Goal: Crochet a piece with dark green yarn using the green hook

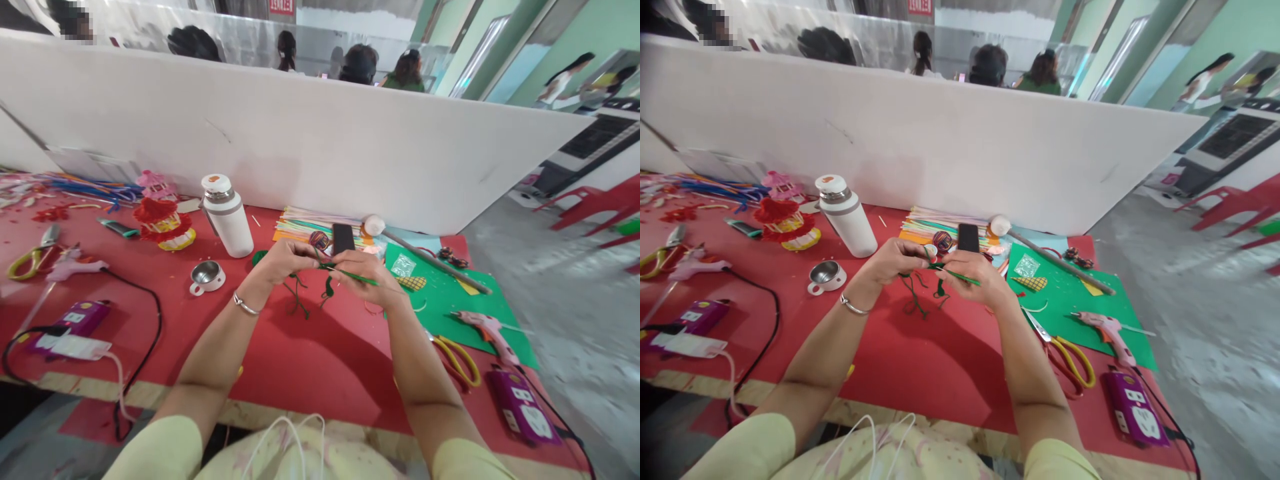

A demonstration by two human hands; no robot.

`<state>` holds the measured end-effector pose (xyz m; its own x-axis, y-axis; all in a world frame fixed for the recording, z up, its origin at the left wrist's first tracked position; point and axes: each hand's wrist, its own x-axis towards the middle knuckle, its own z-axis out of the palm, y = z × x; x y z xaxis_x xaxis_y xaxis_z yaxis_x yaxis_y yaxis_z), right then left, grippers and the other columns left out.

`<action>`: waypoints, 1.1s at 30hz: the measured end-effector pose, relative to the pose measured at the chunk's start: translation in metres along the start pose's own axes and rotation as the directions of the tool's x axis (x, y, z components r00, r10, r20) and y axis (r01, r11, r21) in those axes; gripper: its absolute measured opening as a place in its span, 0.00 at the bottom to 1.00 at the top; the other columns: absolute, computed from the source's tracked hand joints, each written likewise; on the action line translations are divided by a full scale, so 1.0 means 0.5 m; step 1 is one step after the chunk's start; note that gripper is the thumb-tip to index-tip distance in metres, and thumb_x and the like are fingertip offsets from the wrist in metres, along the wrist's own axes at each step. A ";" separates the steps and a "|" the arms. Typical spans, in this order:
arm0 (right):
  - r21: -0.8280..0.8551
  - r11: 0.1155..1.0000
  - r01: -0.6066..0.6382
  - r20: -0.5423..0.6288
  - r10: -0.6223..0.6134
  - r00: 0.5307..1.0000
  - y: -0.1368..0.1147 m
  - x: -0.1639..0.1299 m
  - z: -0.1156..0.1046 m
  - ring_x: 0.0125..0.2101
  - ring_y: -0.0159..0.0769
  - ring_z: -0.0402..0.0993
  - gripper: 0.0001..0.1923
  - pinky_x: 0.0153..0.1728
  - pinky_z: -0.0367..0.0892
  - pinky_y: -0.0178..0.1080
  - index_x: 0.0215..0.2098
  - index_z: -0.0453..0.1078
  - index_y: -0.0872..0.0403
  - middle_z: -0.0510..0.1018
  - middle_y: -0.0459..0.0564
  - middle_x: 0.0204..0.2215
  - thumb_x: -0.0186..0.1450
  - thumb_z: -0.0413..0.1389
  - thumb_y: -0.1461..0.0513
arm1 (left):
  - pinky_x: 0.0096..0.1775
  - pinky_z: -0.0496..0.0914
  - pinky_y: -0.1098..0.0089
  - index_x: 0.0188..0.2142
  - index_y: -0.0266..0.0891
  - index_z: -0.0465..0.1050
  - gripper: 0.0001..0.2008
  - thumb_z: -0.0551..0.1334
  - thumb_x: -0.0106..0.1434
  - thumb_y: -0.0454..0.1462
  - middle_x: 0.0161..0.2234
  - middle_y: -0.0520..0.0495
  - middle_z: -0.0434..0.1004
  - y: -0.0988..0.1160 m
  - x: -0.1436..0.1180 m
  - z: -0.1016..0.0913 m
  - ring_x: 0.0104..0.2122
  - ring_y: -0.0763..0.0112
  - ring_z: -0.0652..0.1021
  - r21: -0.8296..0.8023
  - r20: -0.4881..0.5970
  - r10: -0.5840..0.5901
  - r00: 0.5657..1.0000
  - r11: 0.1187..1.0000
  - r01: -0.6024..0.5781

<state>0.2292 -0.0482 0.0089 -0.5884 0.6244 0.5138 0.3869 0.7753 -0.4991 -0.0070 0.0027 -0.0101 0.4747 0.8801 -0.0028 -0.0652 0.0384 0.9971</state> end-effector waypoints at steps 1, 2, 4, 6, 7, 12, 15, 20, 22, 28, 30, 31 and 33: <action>0.061 0.998 -0.032 0.000 0.032 0.999 -0.002 -0.001 -0.003 0.40 0.41 0.80 0.13 0.40 0.73 0.42 0.35 0.80 0.50 0.83 0.54 0.40 0.72 0.57 0.54 | 0.20 0.46 0.75 0.32 0.36 0.86 0.09 0.74 0.49 0.35 0.16 0.53 0.67 0.000 -0.001 0.000 0.16 0.84 0.56 -0.009 0.020 -0.003 1.000 1.000 0.004; 0.130 0.989 -0.066 0.003 0.066 0.998 -0.002 -0.002 -0.005 0.39 0.40 0.80 0.14 0.40 0.73 0.42 0.35 0.80 0.50 0.83 0.53 0.39 0.72 0.57 0.53 | 0.20 0.47 0.75 0.32 0.36 0.86 0.09 0.74 0.48 0.35 0.17 0.53 0.67 0.001 -0.002 0.000 0.16 0.84 0.56 -0.032 0.046 -0.010 0.999 0.999 0.012; 0.278 0.953 -0.123 0.016 0.123 0.992 0.003 -0.003 -0.001 0.37 0.39 0.79 0.16 0.38 0.72 0.41 0.34 0.81 0.50 0.84 0.52 0.38 0.72 0.56 0.52 | 0.20 0.49 0.76 0.30 0.35 0.85 0.08 0.75 0.47 0.34 0.17 0.51 0.69 0.005 -0.006 0.007 0.16 0.84 0.58 -0.107 0.096 -0.016 0.995 0.994 0.026; 0.434 0.889 -0.149 0.005 0.163 0.987 0.012 -0.002 0.017 0.34 0.39 0.78 0.19 0.37 0.71 0.41 0.30 0.80 0.51 0.83 0.52 0.34 0.71 0.57 0.50 | 0.20 0.53 0.76 0.28 0.34 0.84 0.09 0.75 0.46 0.35 0.19 0.50 0.71 0.008 -0.011 0.019 0.16 0.82 0.62 -0.201 0.144 -0.018 0.989 0.979 0.047; 0.503 0.850 -0.155 -0.028 0.196 0.980 0.017 0.000 0.030 0.32 0.38 0.77 0.22 0.35 0.71 0.42 0.28 0.79 0.52 0.81 0.51 0.32 0.70 0.57 0.47 | 0.20 0.55 0.76 0.29 0.34 0.84 0.10 0.76 0.45 0.36 0.19 0.50 0.72 0.009 -0.012 0.026 0.17 0.81 0.64 -0.245 0.160 -0.022 0.987 0.968 0.061; 0.542 0.821 -0.181 -0.342 0.412 0.845 0.023 0.013 0.094 0.25 0.34 0.69 0.29 0.28 0.65 0.38 0.25 0.71 0.52 0.72 0.47 0.24 0.71 0.51 0.40 | 0.19 0.58 0.77 0.33 0.34 0.83 0.14 0.77 0.47 0.37 0.20 0.52 0.72 0.006 -0.009 0.052 0.17 0.80 0.68 -0.328 -0.061 0.019 0.998 0.944 -0.038; 0.383 0.904 -0.189 -0.400 0.347 0.848 0.012 0.015 0.104 0.27 0.33 0.67 0.26 0.30 0.63 0.38 0.28 0.70 0.52 0.70 0.46 0.25 0.73 0.50 0.43 | 0.17 0.52 0.78 0.35 0.34 0.83 0.14 0.76 0.48 0.37 0.20 0.53 0.71 0.005 -0.007 0.056 0.17 0.82 0.66 -0.352 -0.133 0.055 0.990 0.931 -0.099; 0.252 0.958 -0.134 -0.436 0.236 0.868 0.005 0.015 0.107 0.26 0.32 0.67 0.24 0.29 0.61 0.38 0.28 0.69 0.52 0.69 0.45 0.25 0.75 0.48 0.46 | 0.18 0.48 0.78 0.38 0.34 0.84 0.17 0.77 0.49 0.38 0.20 0.55 0.68 0.010 -0.010 0.058 0.17 0.85 0.62 -0.409 -0.102 0.075 0.992 0.906 -0.111; 0.148 0.985 -0.086 -0.476 0.147 0.867 0.008 0.015 0.107 0.26 0.32 0.67 0.23 0.30 0.61 0.38 0.29 0.68 0.52 0.70 0.45 0.25 0.75 0.48 0.48 | 0.18 0.48 0.78 0.38 0.34 0.84 0.17 0.78 0.48 0.37 0.22 0.54 0.70 0.010 -0.010 0.058 0.16 0.86 0.63 -0.396 -0.105 0.079 0.991 0.911 -0.114; -0.091 0.992 0.084 -0.375 -0.112 0.920 0.015 0.011 0.075 0.36 0.39 0.76 0.15 0.38 0.70 0.43 0.35 0.73 0.53 0.79 0.54 0.34 0.74 0.50 0.55 | 0.18 0.51 0.78 0.39 0.34 0.84 0.18 0.78 0.48 0.36 0.23 0.55 0.70 0.005 -0.006 0.052 0.17 0.85 0.66 -0.347 -0.122 0.081 0.989 0.930 -0.120; -0.099 0.993 0.057 -0.387 -0.091 0.918 0.013 0.008 0.065 0.39 0.41 0.78 0.11 0.41 0.73 0.45 0.38 0.75 0.52 0.80 0.55 0.38 0.73 0.52 0.59 | 0.18 0.51 0.79 0.40 0.34 0.84 0.18 0.78 0.48 0.35 0.24 0.54 0.71 0.002 -0.004 0.052 0.18 0.84 0.67 -0.346 -0.136 0.073 0.988 0.931 -0.116; -0.119 0.992 0.042 -0.409 -0.087 0.908 0.012 0.006 0.064 0.40 0.41 0.79 0.09 0.42 0.74 0.45 0.38 0.75 0.52 0.81 0.55 0.40 0.72 0.53 0.61 | 0.18 0.52 0.79 0.40 0.34 0.84 0.18 0.78 0.48 0.35 0.24 0.54 0.72 0.002 -0.003 0.051 0.18 0.84 0.67 -0.353 -0.141 0.071 0.987 0.928 -0.117; -0.203 0.979 0.030 -0.446 -0.120 0.887 0.012 0.003 0.069 0.42 0.41 0.80 0.07 0.44 0.75 0.45 0.41 0.75 0.51 0.82 0.55 0.43 0.70 0.55 0.64 | 0.18 0.52 0.80 0.41 0.34 0.84 0.19 0.78 0.48 0.35 0.23 0.54 0.71 0.002 -0.003 0.051 0.19 0.84 0.67 -0.387 -0.142 0.060 0.988 0.915 -0.111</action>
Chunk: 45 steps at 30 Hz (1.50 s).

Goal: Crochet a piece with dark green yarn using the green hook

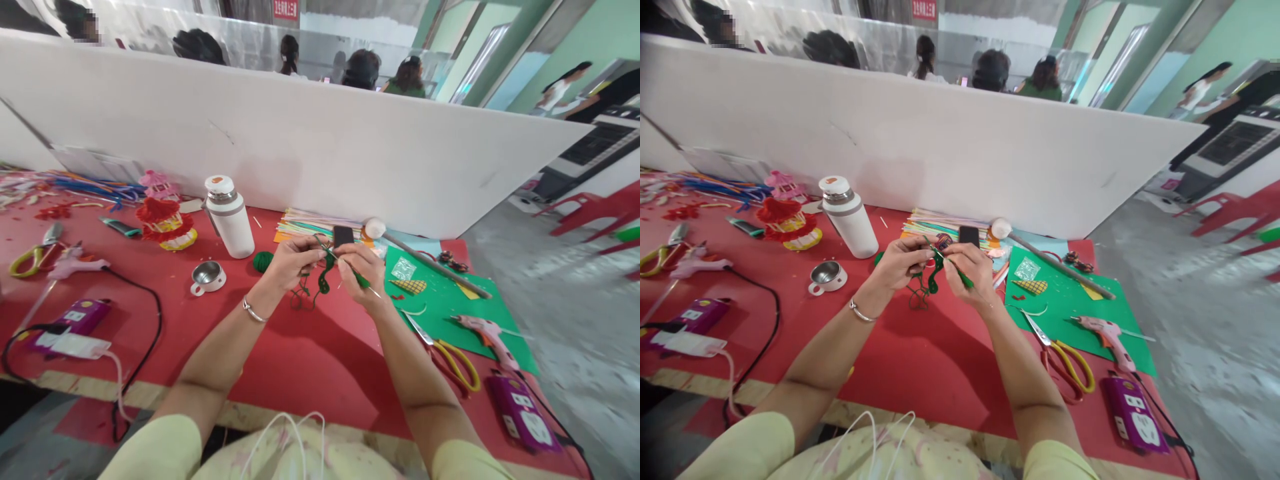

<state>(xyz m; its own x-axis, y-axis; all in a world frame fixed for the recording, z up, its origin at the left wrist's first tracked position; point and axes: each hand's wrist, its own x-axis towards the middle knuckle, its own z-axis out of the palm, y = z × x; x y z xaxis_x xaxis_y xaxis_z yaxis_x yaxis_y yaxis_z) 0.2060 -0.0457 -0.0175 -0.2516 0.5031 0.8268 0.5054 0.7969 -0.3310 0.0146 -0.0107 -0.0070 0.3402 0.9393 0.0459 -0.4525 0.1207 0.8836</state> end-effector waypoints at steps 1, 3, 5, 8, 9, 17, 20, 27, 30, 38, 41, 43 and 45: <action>-0.052 0.998 0.033 -0.011 -0.033 0.999 0.000 -0.003 0.004 0.43 0.42 0.81 0.07 0.45 0.76 0.45 0.43 0.75 0.50 0.82 0.55 0.44 0.70 0.55 0.64 | 0.18 0.52 0.80 0.41 0.34 0.83 0.19 0.78 0.48 0.35 0.23 0.54 0.71 0.002 0.000 0.000 0.19 0.83 0.67 -0.029 0.005 -0.020 1.000 0.999 0.020; -0.136 0.985 0.111 -0.020 -0.115 0.993 0.003 -0.009 0.009 0.45 0.43 0.81 0.09 0.46 0.77 0.45 0.46 0.74 0.51 0.82 0.56 0.46 0.69 0.56 0.65 | 0.18 0.52 0.81 0.40 0.34 0.83 0.19 0.78 0.47 0.34 0.23 0.54 0.71 0.008 -0.002 0.000 0.20 0.83 0.68 -0.095 0.037 -0.095 0.995 0.991 0.098; -0.133 0.978 0.161 -0.016 -0.165 0.986 0.007 -0.009 0.009 0.44 0.42 0.82 0.09 0.45 0.78 0.45 0.47 0.74 0.51 0.83 0.56 0.46 0.69 0.56 0.65 | 0.18 0.52 0.82 0.41 0.34 0.83 0.20 0.78 0.46 0.33 0.23 0.54 0.71 0.014 -0.003 0.000 0.20 0.83 0.68 -0.128 0.080 -0.176 0.981 0.974 0.186; -0.015 0.995 0.097 0.032 -0.096 0.995 0.011 -0.003 0.002 0.42 0.40 0.82 0.08 0.44 0.79 0.45 0.44 0.75 0.51 0.83 0.54 0.44 0.71 0.54 0.64 | 0.17 0.53 0.80 0.42 0.34 0.83 0.22 0.77 0.46 0.33 0.24 0.54 0.71 0.011 -0.002 0.000 0.20 0.82 0.69 -0.057 0.066 -0.165 0.984 0.984 0.168; -0.003 0.998 0.059 0.049 -0.059 0.997 0.011 -0.001 0.001 0.42 0.40 0.82 0.08 0.44 0.79 0.45 0.43 0.75 0.51 0.83 0.54 0.44 0.71 0.54 0.64 | 0.17 0.54 0.79 0.42 0.34 0.83 0.21 0.77 0.46 0.34 0.23 0.54 0.71 0.005 0.000 0.002 0.20 0.81 0.69 -0.012 0.034 -0.111 0.993 0.994 0.111; -0.339 0.939 0.050 -0.032 -0.065 0.997 -0.006 -0.018 0.047 0.51 0.44 0.80 0.11 0.52 0.77 0.46 0.51 0.72 0.52 0.81 0.58 0.49 0.71 0.55 0.64 | 0.31 0.69 0.76 0.34 0.38 0.84 0.09 0.74 0.51 0.33 0.30 0.51 0.79 -0.038 -0.003 0.032 0.28 0.78 0.75 0.202 -0.224 0.326 0.919 0.938 -0.283; -0.240 0.965 0.101 -0.066 -0.120 0.991 0.002 -0.022 0.046 0.50 0.44 0.80 0.14 0.52 0.78 0.46 0.54 0.71 0.52 0.81 0.58 0.49 0.71 0.56 0.65 | 0.19 0.53 0.78 0.35 0.36 0.83 0.12 0.76 0.49 0.35 0.23 0.55 0.71 -0.015 -0.007 0.022 0.17 0.86 0.61 -0.033 -0.097 0.032 0.995 0.999 -0.035; 0.023 0.983 0.184 0.018 -0.185 0.983 0.034 -0.019 0.022 0.50 0.44 0.81 0.19 0.52 0.77 0.48 0.61 0.70 0.47 0.81 0.56 0.52 0.72 0.57 0.60 | 0.18 0.48 0.80 0.39 0.33 0.83 0.19 0.77 0.45 0.33 0.21 0.57 0.67 0.038 -0.007 -0.013 0.17 0.88 0.58 -0.098 0.077 -0.145 0.986 0.984 0.152; 0.031 0.983 0.180 0.047 -0.182 0.982 0.046 -0.018 0.014 0.51 0.46 0.81 0.21 0.52 0.77 0.51 0.62 0.70 0.45 0.82 0.56 0.53 0.72 0.58 0.56 | 0.18 0.47 0.80 0.39 0.33 0.83 0.18 0.77 0.46 0.33 0.20 0.56 0.67 0.042 -0.007 -0.018 0.17 0.87 0.59 -0.084 0.100 -0.175 0.979 0.979 0.184; 0.038 0.978 0.207 0.167 -0.210 0.963 0.059 0.000 -0.015 0.51 0.45 0.80 0.26 0.49 0.77 0.49 0.65 0.68 0.45 0.83 0.56 0.51 0.70 0.61 0.54 | 0.18 0.46 0.78 0.38 0.33 0.83 0.18 0.75 0.45 0.31 0.20 0.55 0.69 0.042 -0.005 -0.027 0.16 0.86 0.60 -0.039 0.080 -0.196 0.977 0.979 0.200; 0.025 0.975 0.222 0.193 -0.222 0.956 0.056 0.006 -0.023 0.47 0.44 0.80 0.26 0.47 0.77 0.48 0.64 0.69 0.46 0.84 0.55 0.47 0.69 0.62 0.56 | 0.18 0.45 0.77 0.38 0.33 0.84 0.18 0.75 0.44 0.31 0.19 0.54 0.70 0.040 -0.002 -0.028 0.15 0.85 0.61 -0.020 0.045 -0.205 0.978 0.978 0.206; 0.001 0.975 0.224 0.209 -0.219 0.953 0.051 0.008 -0.027 0.47 0.44 0.80 0.25 0.48 0.77 0.48 0.64 0.70 0.47 0.84 0.54 0.46 0.69 0.63 0.58 | 0.18 0.46 0.77 0.37 0.32 0.84 0.17 0.74 0.44 0.31 0.18 0.54 0.69 0.040 -0.001 -0.026 0.14 0.84 0.61 -0.012 0.031 -0.199 0.979 0.980 0.200; -0.020 0.974 0.226 0.216 -0.217 0.952 0.046 0.010 -0.030 0.47 0.44 0.80 0.24 0.48 0.78 0.49 0.63 0.71 0.47 0.84 0.54 0.47 0.69 0.62 0.59 | 0.18 0.46 0.77 0.37 0.32 0.84 0.17 0.74 0.44 0.31 0.18 0.54 0.68 0.041 0.000 -0.024 0.15 0.84 0.61 -0.014 0.025 -0.186 0.982 0.982 0.186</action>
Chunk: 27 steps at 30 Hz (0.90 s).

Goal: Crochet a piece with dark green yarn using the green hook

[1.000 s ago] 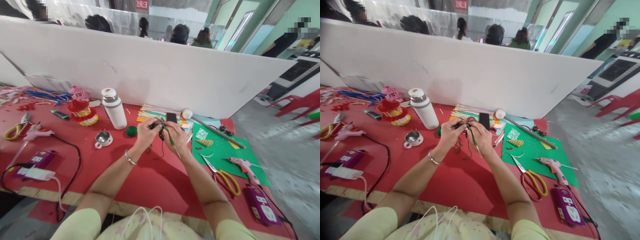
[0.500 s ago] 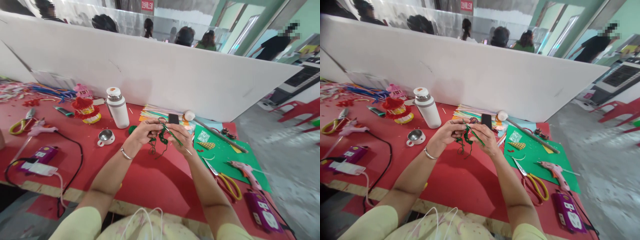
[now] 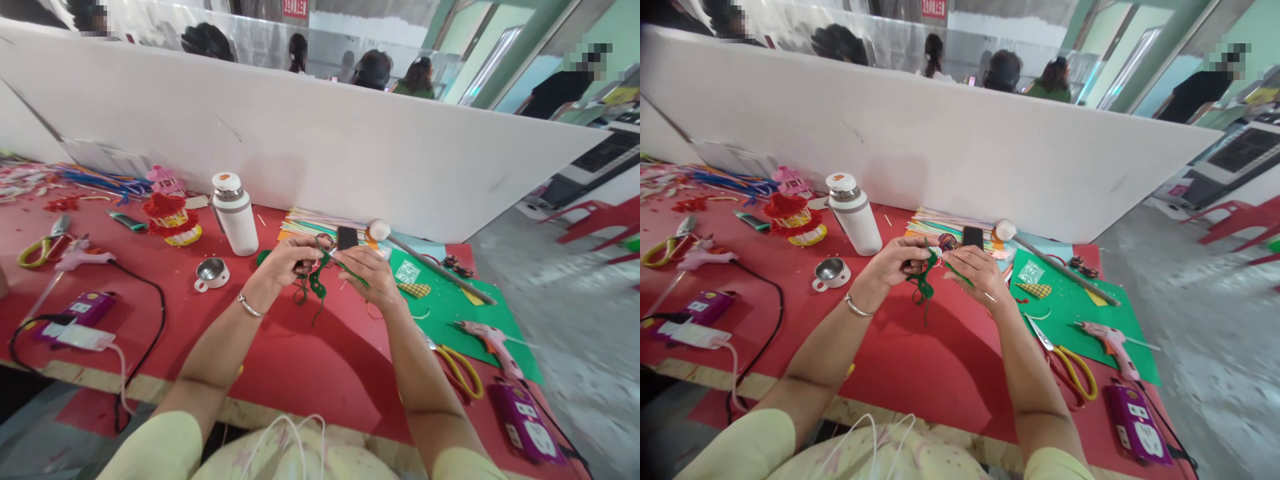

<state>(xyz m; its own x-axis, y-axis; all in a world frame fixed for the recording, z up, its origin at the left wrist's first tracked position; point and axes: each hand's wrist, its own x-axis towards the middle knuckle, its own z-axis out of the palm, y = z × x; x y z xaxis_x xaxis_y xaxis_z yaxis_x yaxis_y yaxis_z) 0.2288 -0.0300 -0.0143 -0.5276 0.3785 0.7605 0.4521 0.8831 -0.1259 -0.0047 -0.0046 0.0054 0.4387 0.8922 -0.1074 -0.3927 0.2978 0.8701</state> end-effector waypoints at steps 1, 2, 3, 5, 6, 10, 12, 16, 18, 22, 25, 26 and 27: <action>-0.009 1.000 0.000 0.000 0.000 1.000 -0.002 0.000 -0.001 0.47 0.44 0.80 0.24 0.48 0.78 0.49 0.63 0.71 0.47 0.84 0.54 0.47 0.69 0.62 0.60 | 0.18 0.47 0.77 0.36 0.32 0.84 0.16 0.74 0.44 0.31 0.18 0.54 0.68 0.001 0.000 0.001 0.15 0.84 0.61 -0.001 0.000 0.006 1.000 1.000 -0.006; -0.016 1.000 0.000 -0.004 0.000 1.000 -0.004 0.000 -0.002 0.47 0.44 0.80 0.24 0.49 0.78 0.49 0.63 0.71 0.47 0.84 0.54 0.48 0.69 0.62 0.60 | 0.18 0.47 0.77 0.36 0.31 0.84 0.16 0.74 0.44 0.31 0.18 0.54 0.68 0.001 -0.001 0.002 0.15 0.84 0.61 -0.001 0.003 0.010 1.000 1.000 -0.010; -0.021 1.000 0.003 -0.007 -0.003 1.000 -0.006 0.000 -0.002 0.48 0.44 0.80 0.24 0.49 0.78 0.49 0.63 0.71 0.47 0.84 0.54 0.48 0.69 0.62 0.60 | 0.18 0.47 0.77 0.36 0.32 0.84 0.16 0.73 0.45 0.31 0.18 0.54 0.68 0.002 -0.002 0.002 0.15 0.85 0.61 -0.001 0.007 0.013 1.000 1.000 -0.013; -0.024 1.000 0.011 -0.009 -0.011 1.000 -0.008 -0.001 -0.003 0.49 0.45 0.80 0.25 0.50 0.78 0.49 0.64 0.70 0.47 0.84 0.55 0.49 0.69 0.62 0.62 | 0.18 0.47 0.77 0.36 0.32 0.84 0.16 0.73 0.45 0.31 0.19 0.54 0.68 0.002 -0.003 0.002 0.15 0.85 0.61 0.001 0.014 0.019 1.000 1.000 -0.019; -0.023 1.000 0.014 -0.007 -0.014 1.000 -0.010 -0.002 -0.004 0.49 0.45 0.80 0.26 0.50 0.78 0.49 0.64 0.69 0.47 0.84 0.55 0.49 0.69 0.62 0.62 | 0.18 0.48 0.78 0.36 0.32 0.84 0.15 0.73 0.45 0.31 0.19 0.54 0.68 0.002 -0.003 0.001 0.15 0.85 0.61 0.002 0.018 0.023 1.000 1.000 -0.023; -0.002 1.000 0.004 0.006 -0.004 1.000 -0.015 0.000 -0.010 0.49 0.45 0.81 0.24 0.51 0.78 0.50 0.64 0.70 0.46 0.84 0.54 0.49 0.69 0.61 0.62 | 0.18 0.49 0.78 0.35 0.32 0.84 0.14 0.72 0.45 0.31 0.16 0.55 0.65 0.003 -0.002 -0.005 0.15 0.84 0.61 0.012 0.036 0.032 0.999 0.999 -0.032; 0.035 0.999 -0.019 0.008 0.018 1.000 -0.020 0.002 -0.013 0.48 0.45 0.81 0.23 0.50 0.78 0.50 0.62 0.71 0.46 0.84 0.54 0.49 0.70 0.60 0.62 | 0.18 0.49 0.78 0.34 0.33 0.84 0.13 0.73 0.44 0.31 0.16 0.55 0.66 0.004 -0.002 -0.007 0.15 0.84 0.62 0.033 0.033 0.029 0.999 0.999 -0.031; 0.156 0.985 -0.067 0.012 0.066 0.998 -0.030 0.009 -0.022 0.46 0.43 0.81 0.20 0.47 0.78 0.49 0.60 0.73 0.46 0.85 0.54 0.47 0.70 0.59 0.62 | 0.18 0.51 0.78 0.33 0.33 0.85 0.14 0.73 0.44 0.32 0.18 0.51 0.72 0.006 -0.004 -0.009 0.16 0.81 0.65 0.089 0.042 0.022 0.999 0.996 -0.025; 0.227 0.971 -0.076 0.012 0.075 0.997 -0.036 0.013 -0.029 0.46 0.42 0.82 0.19 0.46 0.78 0.48 0.59 0.74 0.47 0.85 0.54 0.46 0.70 0.59 0.63 | 0.18 0.52 0.77 0.33 0.33 0.85 0.13 0.73 0.44 0.32 0.19 0.50 0.73 0.004 -0.004 -0.010 0.16 0.81 0.65 0.094 0.066 0.030 0.997 0.995 -0.037; 0.312 0.941 -0.127 0.025 0.126 0.992 -0.043 0.016 -0.040 0.44 0.42 0.82 0.15 0.46 0.78 0.47 0.55 0.78 0.48 0.86 0.54 0.44 0.71 0.58 0.61 | 0.19 0.55 0.76 0.32 0.33 0.85 0.12 0.73 0.44 0.31 0.25 0.46 0.79 -0.005 -0.004 -0.015 0.17 0.81 0.66 0.092 0.101 0.043 0.994 0.994 -0.052; 0.368 0.912 -0.181 0.033 0.182 0.983 -0.043 0.014 -0.041 0.42 0.41 0.83 0.13 0.43 0.78 0.45 0.52 0.80 0.49 0.86 0.53 0.42 0.72 0.57 0.60 | 0.19 0.56 0.76 0.33 0.34 0.85 0.12 0.73 0.45 0.32 0.26 0.46 0.80 -0.008 -0.004 -0.017 0.18 0.80 0.67 0.103 0.120 0.025 0.992 0.994 -0.037; 0.377 0.907 -0.187 0.029 0.190 0.981 -0.043 0.013 -0.040 0.42 0.41 0.83 0.12 0.43 0.78 0.45 0.51 0.80 0.49 0.86 0.53 0.42 0.72 0.57 0.60 | 0.19 0.56 0.76 0.33 0.34 0.86 0.13 0.73 0.45 0.32 0.25 0.46 0.79 -0.008 -0.004 -0.017 0.18 0.80 0.67 0.106 0.124 0.017 0.992 0.994 -0.030; 0.374 0.908 -0.188 0.025 0.193 0.981 -0.043 0.013 -0.039 0.41 0.41 0.83 0.12 0.43 0.78 0.45 0.51 0.80 0.49 0.86 0.53 0.42 0.72 0.57 0.60 | 0.19 0.56 0.76 0.34 0.34 0.86 0.13 0.73 0.45 0.32 0.24 0.47 0.78 -0.007 -0.005 -0.016 0.18 0.80 0.66 0.108 0.123 0.011 0.992 0.994 -0.024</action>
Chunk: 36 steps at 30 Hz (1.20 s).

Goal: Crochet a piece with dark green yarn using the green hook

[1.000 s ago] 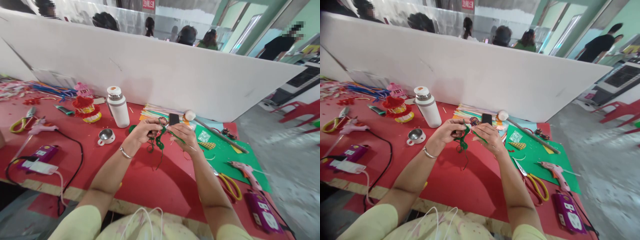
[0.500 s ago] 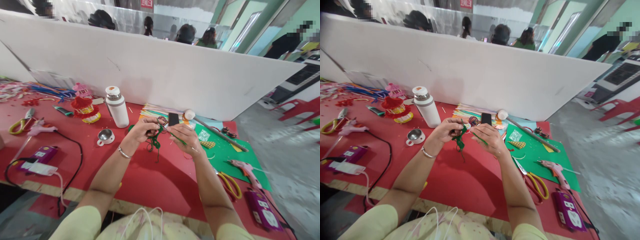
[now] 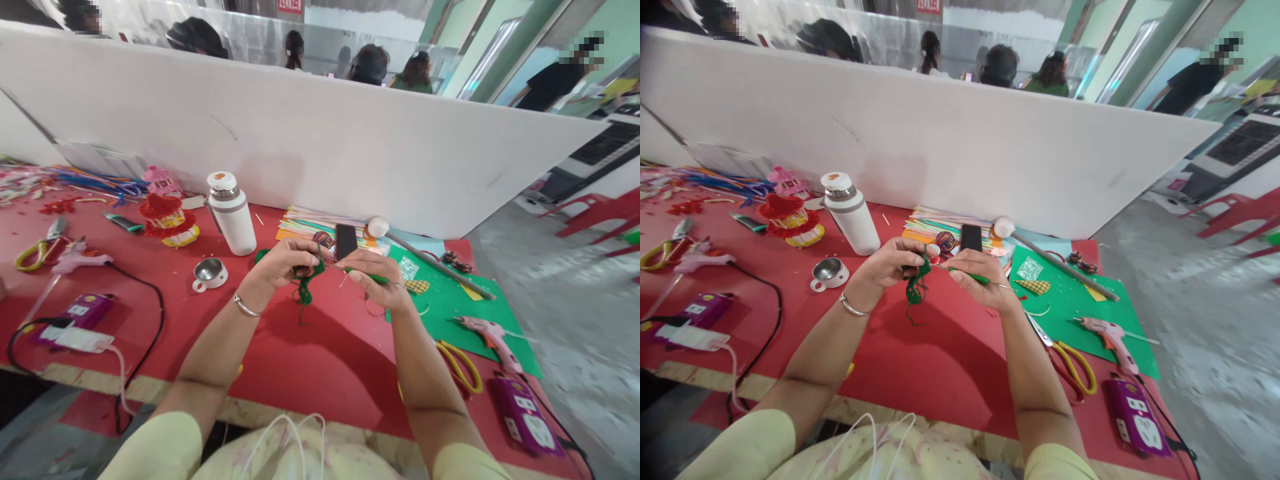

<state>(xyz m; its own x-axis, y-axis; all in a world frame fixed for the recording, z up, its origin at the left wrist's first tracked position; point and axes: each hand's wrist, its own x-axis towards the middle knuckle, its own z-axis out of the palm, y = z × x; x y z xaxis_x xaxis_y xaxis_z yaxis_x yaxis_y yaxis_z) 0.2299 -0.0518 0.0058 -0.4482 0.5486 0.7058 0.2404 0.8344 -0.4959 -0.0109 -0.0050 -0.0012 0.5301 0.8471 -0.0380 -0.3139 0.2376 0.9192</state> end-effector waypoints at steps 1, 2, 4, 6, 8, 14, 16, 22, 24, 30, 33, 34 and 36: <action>-0.016 1.000 0.005 -0.003 -0.005 1.000 0.000 0.000 0.001 0.42 0.41 0.83 0.13 0.43 0.78 0.45 0.51 0.80 0.49 0.86 0.53 0.42 0.72 0.57 0.60 | 0.19 0.55 0.76 0.35 0.34 0.86 0.14 0.73 0.46 0.33 0.23 0.47 0.77 0.002 0.000 0.001 0.17 0.80 0.66 0.000 -0.004 -0.004 1.000 1.000 0.004; -0.041 0.999 0.014 -0.002 -0.014 1.000 0.000 0.000 0.001 0.42 0.41 0.82 0.13 0.44 0.78 0.45 0.52 0.79 0.49 0.86 0.54 0.42 0.72 0.58 0.60 | 0.19 0.55 0.76 0.35 0.34 0.86 0.14 0.73 0.46 0.33 0.23 0.48 0.76 0.004 -0.001 0.001 0.17 0.80 0.66 0.000 -0.009 -0.009 1.000 1.000 0.009; -0.096 0.994 0.044 0.010 -0.043 0.999 -0.003 0.001 -0.001 0.44 0.41 0.82 0.15 0.45 0.77 0.46 0.55 0.78 0.48 0.85 0.54 0.43 0.71 0.58 0.61 | 0.19 0.55 0.76 0.36 0.34 0.86 0.15 0.73 0.46 0.33 0.22 0.49 0.74 0.009 -0.002 0.002 0.17 0.80 0.67 -0.003 -0.016 -0.014 1.000 1.000 0.014; -0.138 0.988 0.076 0.039 -0.071 0.997 -0.007 0.002 -0.004 0.45 0.42 0.82 0.17 0.46 0.77 0.46 0.57 0.76 0.48 0.85 0.54 0.44 0.71 0.59 0.62 | 0.19 0.55 0.77 0.37 0.34 0.86 0.16 0.74 0.46 0.33 0.22 0.49 0.74 0.012 -0.003 0.001 0.17 0.80 0.67 -0.008 -0.009 -0.025 1.000 1.000 0.025; -0.160 0.983 0.088 0.067 -0.079 0.995 -0.012 0.003 -0.008 0.45 0.42 0.81 0.17 0.47 0.77 0.47 0.57 0.76 0.48 0.85 0.54 0.45 0.70 0.60 0.62 | 0.19 0.55 0.77 0.37 0.34 0.86 0.16 0.74 0.46 0.33 0.21 0.50 0.73 0.012 -0.003 0.000 0.17 0.80 0.68 -0.007 0.008 -0.044 0.999 0.999 0.044; 0.062 0.997 -0.052 0.007 0.052 0.999 -0.009 -0.004 -0.008 0.41 0.41 0.82 0.12 0.43 0.77 0.44 0.50 0.81 0.48 0.86 0.53 0.41 0.71 0.59 0.61 | 0.19 0.57 0.77 0.36 0.36 0.86 0.14 0.74 0.46 0.33 0.25 0.47 0.78 0.001 0.000 -0.008 0.19 0.79 0.68 -0.002 0.032 -0.024 0.999 1.000 0.024; 0.202 0.968 -0.151 -0.014 0.157 0.987 0.001 -0.007 0.001 0.39 0.40 0.82 0.11 0.41 0.77 0.43 0.47 0.82 0.49 0.86 0.52 0.38 0.71 0.59 0.60 | 0.19 0.57 0.77 0.36 0.37 0.86 0.14 0.75 0.46 0.33 0.25 0.47 0.78 0.000 0.000 -0.007 0.19 0.80 0.67 -0.014 0.047 -0.024 0.999 1.000 0.024; 0.688 0.674 -0.268 -0.062 0.423 0.904 0.040 -0.012 0.078 0.26 0.36 0.79 0.15 0.29 0.75 0.38 0.39 0.82 0.52 0.83 0.48 0.26 0.67 0.63 0.49 | 0.20 0.58 0.77 0.38 0.36 0.86 0.17 0.77 0.46 0.35 0.22 0.50 0.75 0.003 -0.003 0.016 0.19 0.80 0.69 -0.053 0.053 0.001 0.999 0.999 0.002; 0.734 0.615 -0.289 -0.063 0.485 0.872 0.048 -0.011 0.102 0.23 0.34 0.77 0.16 0.26 0.73 0.36 0.36 0.80 0.52 0.81 0.46 0.23 0.64 0.65 0.48 | 0.20 0.58 0.77 0.39 0.35 0.86 0.18 0.77 0.46 0.35 0.23 0.50 0.76 0.002 -0.003 0.023 0.19 0.80 0.69 -0.054 0.054 0.016 0.998 0.998 -0.013; 0.430 0.866 -0.253 -0.239 0.380 0.894 0.031 -0.006 0.099 0.32 0.35 0.78 0.10 0.34 0.75 0.39 0.39 0.79 0.50 0.81 0.48 0.34 0.68 0.62 0.53 | 0.19 0.53 0.78 0.39 0.35 0.85 0.18 0.77 0.46 0.34 0.21 0.53 0.72 0.003 -0.001 0.030 0.18 0.83 0.66 -0.096 -0.031 0.097 0.995 0.990 -0.100; 0.140 0.979 -0.150 -0.320 0.188 0.929 0.013 0.001 0.085 0.44 0.40 0.80 0.07 0.45 0.77 0.45 0.44 0.81 0.47 0.83 0.51 0.41 0.69 0.61 0.58 | 0.19 0.52 0.78 0.40 0.35 0.85 0.18 0.77 0.47 0.34 0.20 0.53 0.71 0.005 -0.002 0.029 0.18 0.83 0.66 -0.092 -0.045 0.093 0.995 0.991 -0.096; 0.087 0.989 -0.120 -0.337 0.142 0.931 0.008 0.002 0.083 0.46 0.41 0.80 0.08 0.47 0.77 0.46 0.45 0.81 0.46 0.84 0.51 0.42 0.69 0.61 0.60 | 0.19 0.52 0.78 0.40 0.35 0.85 0.18 0.76 0.47 0.34 0.20 0.53 0.71 0.005 -0.002 0.029 0.18 0.83 0.66 -0.090 -0.045 0.091 0.995 0.991 -0.094; 0.049 0.996 -0.079 -0.362 0.091 0.928 0.002 0.004 0.083 0.45 0.41 0.82 0.10 0.47 0.78 0.46 0.47 0.80 0.45 0.85 0.50 0.42 0.69 0.61 0.62 | 0.19 0.53 0.78 0.40 0.35 0.85 0.18 0.76 0.47 0.34 0.21 0.53 0.72 0.005 -0.003 0.030 0.17 0.83 0.66 -0.089 -0.050 0.089 0.995 0.992 -0.093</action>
<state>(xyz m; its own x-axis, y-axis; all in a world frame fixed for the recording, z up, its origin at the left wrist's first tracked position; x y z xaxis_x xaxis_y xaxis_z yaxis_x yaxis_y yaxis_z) 0.1933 -0.0520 -0.0141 -0.0818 0.6041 0.7927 0.2328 0.7849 -0.5742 -0.0008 -0.0129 0.0071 0.4599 0.8876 0.0245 -0.4311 0.1990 0.8801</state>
